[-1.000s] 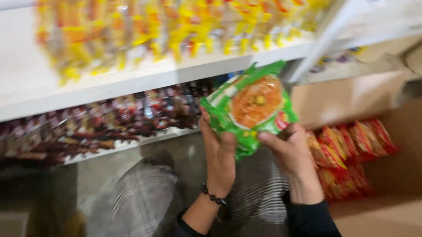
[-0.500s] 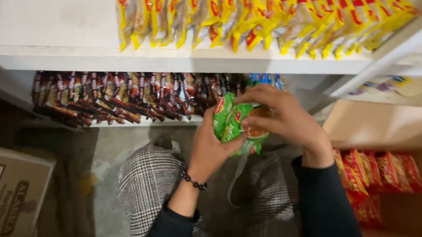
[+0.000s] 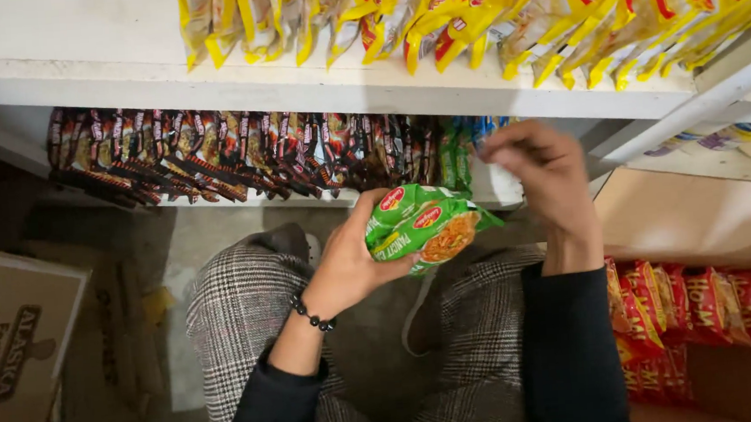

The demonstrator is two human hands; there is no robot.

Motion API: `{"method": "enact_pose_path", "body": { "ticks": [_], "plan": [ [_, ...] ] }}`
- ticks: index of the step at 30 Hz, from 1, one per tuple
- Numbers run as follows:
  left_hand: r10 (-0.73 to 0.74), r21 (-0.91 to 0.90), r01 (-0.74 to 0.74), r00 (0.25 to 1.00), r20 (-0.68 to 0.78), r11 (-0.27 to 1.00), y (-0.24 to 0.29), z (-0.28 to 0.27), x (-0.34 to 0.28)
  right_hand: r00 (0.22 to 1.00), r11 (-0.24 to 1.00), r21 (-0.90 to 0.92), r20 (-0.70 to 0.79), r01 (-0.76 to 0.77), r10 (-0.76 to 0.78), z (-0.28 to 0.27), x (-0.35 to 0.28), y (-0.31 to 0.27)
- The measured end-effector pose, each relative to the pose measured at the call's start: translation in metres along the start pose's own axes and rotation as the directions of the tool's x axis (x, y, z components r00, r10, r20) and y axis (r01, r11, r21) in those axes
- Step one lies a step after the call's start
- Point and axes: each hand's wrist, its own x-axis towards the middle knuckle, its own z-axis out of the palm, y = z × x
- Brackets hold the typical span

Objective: Organizing and stocking instant ramen packages on store shelves.

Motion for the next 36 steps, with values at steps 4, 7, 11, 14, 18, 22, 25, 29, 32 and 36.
{"method": "enact_pose_path", "body": {
  "ticks": [4,7,11,14,18,22,25,29,32,36],
  "plan": [
    [-0.041,0.015,0.041,0.999,0.026,0.999,-0.001,-0.004,-0.001,0.95,0.951,-0.301,0.268,-0.075,0.16,0.041,0.0,-0.02],
    [-0.056,0.019,0.055,0.998,0.039,0.998,-0.001,-0.006,-0.006,0.917,0.872,-0.484,0.317,-0.064,0.243,0.057,-0.002,-0.018],
    [-0.102,-0.059,0.107,0.991,0.08,0.993,-0.002,-0.012,-0.009,0.948,0.746,-0.66,0.285,0.089,0.139,0.068,-0.003,-0.017],
    [-0.082,-0.141,0.095,0.992,0.095,0.985,-0.006,-0.012,-0.009,0.96,0.757,-0.653,0.195,-0.026,0.202,0.072,-0.004,-0.015],
    [-0.071,-0.16,0.083,0.994,0.081,0.984,-0.009,-0.014,-0.008,0.968,0.831,-0.556,0.218,0.021,0.121,0.058,0.0,0.013],
    [-0.077,-0.267,0.101,0.992,0.099,0.958,-0.022,-0.015,-0.009,0.919,0.961,-0.264,0.352,-0.084,0.177,0.069,0.0,-0.014],
    [-0.106,-0.175,0.121,0.99,0.089,0.977,-0.039,-0.016,-0.006,0.797,0.93,-0.341,0.52,-0.135,0.306,0.071,-0.003,-0.021],
    [-0.247,-0.696,0.18,0.969,0.004,0.695,-0.061,-0.021,-0.001,0.788,0.869,-0.364,0.399,-0.334,0.47,0.054,0.001,0.002],
    [-0.292,-0.86,0.1,0.954,-0.059,0.5,-0.02,-0.03,0.0,0.886,0.894,-0.293,0.218,-0.34,0.408,0.045,0.003,0.01],
    [-0.188,-0.657,0.039,0.969,-0.158,0.753,-0.048,-0.019,-0.002,0.891,0.893,-0.081,0.069,-0.443,0.448,0.054,-0.001,-0.002]
  ]
}}
